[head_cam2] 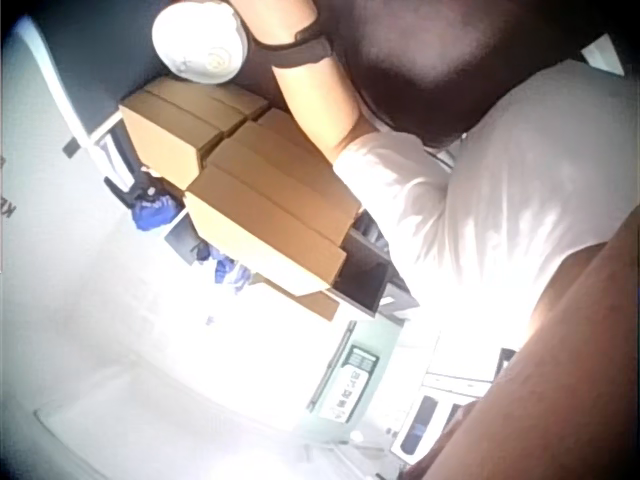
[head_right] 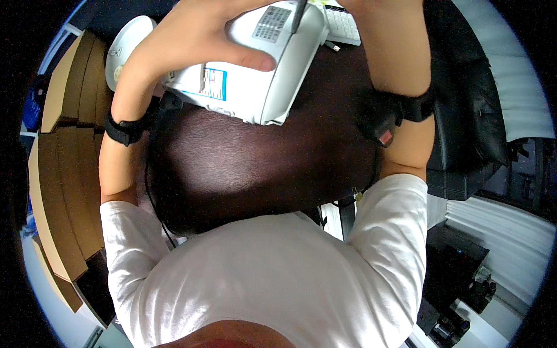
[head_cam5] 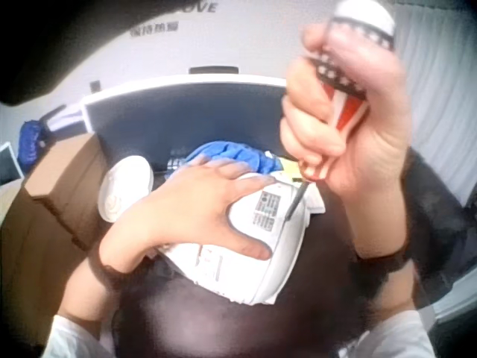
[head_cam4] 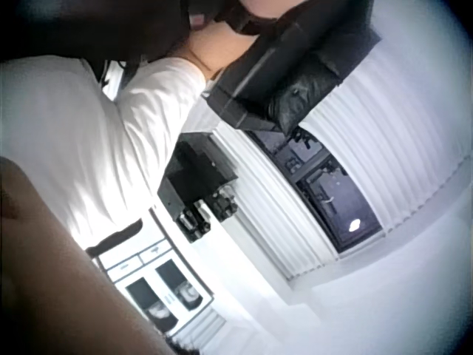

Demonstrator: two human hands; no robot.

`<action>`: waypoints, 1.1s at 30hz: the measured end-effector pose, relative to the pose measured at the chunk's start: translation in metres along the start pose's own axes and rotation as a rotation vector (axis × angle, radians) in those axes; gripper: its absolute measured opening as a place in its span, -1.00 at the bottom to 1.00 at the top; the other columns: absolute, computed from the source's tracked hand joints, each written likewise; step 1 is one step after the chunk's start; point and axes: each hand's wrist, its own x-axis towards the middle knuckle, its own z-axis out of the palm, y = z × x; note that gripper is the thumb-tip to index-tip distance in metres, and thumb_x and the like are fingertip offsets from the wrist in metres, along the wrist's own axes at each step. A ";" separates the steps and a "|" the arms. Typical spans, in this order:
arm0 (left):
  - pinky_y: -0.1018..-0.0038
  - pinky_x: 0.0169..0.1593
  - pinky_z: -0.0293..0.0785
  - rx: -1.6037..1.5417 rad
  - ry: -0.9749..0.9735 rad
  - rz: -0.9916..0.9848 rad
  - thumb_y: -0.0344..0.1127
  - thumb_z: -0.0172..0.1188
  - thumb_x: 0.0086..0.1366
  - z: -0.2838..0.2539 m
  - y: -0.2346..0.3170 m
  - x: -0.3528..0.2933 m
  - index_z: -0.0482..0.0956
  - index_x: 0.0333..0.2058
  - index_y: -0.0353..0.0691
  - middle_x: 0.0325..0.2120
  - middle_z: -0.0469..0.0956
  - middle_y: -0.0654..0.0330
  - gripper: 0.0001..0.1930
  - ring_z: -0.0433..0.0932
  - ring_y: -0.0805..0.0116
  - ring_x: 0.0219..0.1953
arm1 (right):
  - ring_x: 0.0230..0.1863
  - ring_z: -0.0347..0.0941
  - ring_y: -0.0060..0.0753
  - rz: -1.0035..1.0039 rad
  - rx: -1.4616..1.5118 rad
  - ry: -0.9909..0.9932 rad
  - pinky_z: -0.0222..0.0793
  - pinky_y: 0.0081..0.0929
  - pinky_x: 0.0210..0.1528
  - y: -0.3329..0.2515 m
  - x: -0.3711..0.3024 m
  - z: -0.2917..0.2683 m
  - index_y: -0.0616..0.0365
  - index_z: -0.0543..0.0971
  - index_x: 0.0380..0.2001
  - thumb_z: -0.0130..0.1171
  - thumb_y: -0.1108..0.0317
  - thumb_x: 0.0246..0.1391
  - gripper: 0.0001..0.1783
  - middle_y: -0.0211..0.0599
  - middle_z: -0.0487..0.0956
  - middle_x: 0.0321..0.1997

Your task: The person disassembles a white rice cooker by removing the lid, unscrewing the base with a screwdriver, and separating the outer shell to expose the internal heating element and wiring.

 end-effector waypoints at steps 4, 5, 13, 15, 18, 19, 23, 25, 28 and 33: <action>0.18 0.17 0.38 -0.099 -0.059 -0.055 0.33 0.40 0.01 -0.003 -0.001 0.005 0.51 0.21 -0.30 -0.01 0.58 -0.12 -0.06 0.53 -0.08 0.09 | -0.69 0.19 -0.58 0.033 0.328 -0.098 0.18 -0.58 -0.58 0.030 -0.030 -0.024 -0.01 0.37 -0.35 -0.10 -0.05 0.46 -0.61 -0.52 0.32 -0.58; 0.18 0.17 0.38 -0.132 -0.054 -0.056 0.32 0.40 0.01 0.004 -0.009 0.008 0.52 0.20 -0.30 -0.02 0.59 -0.12 -0.06 0.53 -0.08 0.08 | -0.67 0.19 -0.58 0.021 0.279 -0.079 0.17 -0.56 -0.56 0.024 -0.039 -0.025 -0.01 0.35 -0.36 -0.11 -0.04 0.46 -0.61 -0.52 0.31 -0.58; 0.22 0.15 0.41 -0.212 -0.004 -0.037 0.27 0.42 0.00 0.007 -0.012 0.006 0.56 0.17 -0.25 -0.06 0.61 -0.11 -0.13 0.55 -0.08 0.05 | -0.64 0.25 -0.51 0.014 0.183 -0.132 0.18 -0.51 -0.54 0.010 -0.060 0.000 -0.01 0.36 -0.36 -0.06 -0.01 0.46 -0.63 -0.42 0.39 -0.57; 0.21 0.16 0.39 -0.189 -0.016 -0.057 0.27 0.42 0.00 0.008 -0.012 0.004 0.56 0.17 -0.25 -0.05 0.61 -0.10 -0.13 0.55 -0.08 0.06 | -0.63 0.26 -0.49 0.014 0.187 -0.153 0.19 -0.50 -0.54 0.012 -0.059 0.004 -0.01 0.37 -0.35 -0.05 -0.01 0.46 -0.64 -0.40 0.41 -0.56; 0.21 0.16 0.39 -0.130 0.016 -0.034 0.27 0.42 0.00 0.000 -0.001 0.001 0.56 0.17 -0.25 -0.05 0.61 -0.09 -0.13 0.55 -0.08 0.07 | -0.62 0.28 -0.46 0.022 0.212 -0.210 0.19 -0.48 -0.53 0.015 -0.055 0.005 -0.01 0.37 -0.35 -0.04 0.01 0.46 -0.65 -0.36 0.43 -0.56; 0.21 0.16 0.40 -0.124 0.024 -0.026 0.26 0.42 0.00 0.000 0.000 0.001 0.56 0.17 -0.25 -0.05 0.61 -0.09 -0.13 0.55 -0.09 0.07 | -0.61 0.29 -0.45 0.025 0.230 -0.237 0.19 -0.48 -0.53 0.016 -0.055 0.008 -0.01 0.37 -0.35 -0.03 0.01 0.46 -0.65 -0.35 0.44 -0.56; 0.22 0.15 0.41 -0.143 0.042 -0.015 0.23 0.44 0.00 0.005 -0.004 0.001 0.55 0.18 -0.26 -0.05 0.61 -0.10 -0.14 0.55 -0.10 0.07 | -0.62 0.30 -0.39 0.101 0.408 -0.380 0.21 -0.44 -0.52 0.014 -0.041 0.007 -0.03 0.38 -0.36 -0.01 0.04 0.45 -0.67 -0.33 0.45 -0.58; 0.21 0.14 0.42 -0.142 0.050 0.006 0.22 0.45 0.01 0.012 -0.012 -0.001 0.55 0.18 -0.26 -0.05 0.61 -0.10 -0.14 0.55 -0.11 0.07 | -0.61 0.32 -0.37 0.174 0.442 -0.381 0.23 -0.43 -0.52 0.011 -0.041 0.001 -0.03 0.39 -0.36 0.03 0.05 0.44 -0.68 -0.31 0.47 -0.57; 0.20 0.13 0.42 -0.128 -0.011 -0.034 0.20 0.46 0.01 0.004 -0.012 0.004 0.54 0.18 -0.26 -0.05 0.61 -0.11 -0.15 0.55 -0.11 0.06 | -0.58 0.40 -0.36 0.122 0.406 -0.482 0.26 -0.43 -0.51 0.015 -0.028 0.006 0.00 0.44 -0.36 0.16 0.09 0.38 -0.71 -0.27 0.53 -0.53; 0.20 0.12 0.42 -0.137 0.040 0.028 0.21 0.44 0.03 0.014 -0.014 0.005 0.54 0.18 -0.27 -0.09 0.61 -0.13 -0.15 0.56 -0.12 0.02 | -0.62 0.37 -0.39 0.229 0.403 -0.446 0.25 -0.46 -0.53 0.017 -0.034 -0.002 0.06 0.43 -0.39 0.22 0.23 0.33 -0.74 -0.27 0.50 -0.58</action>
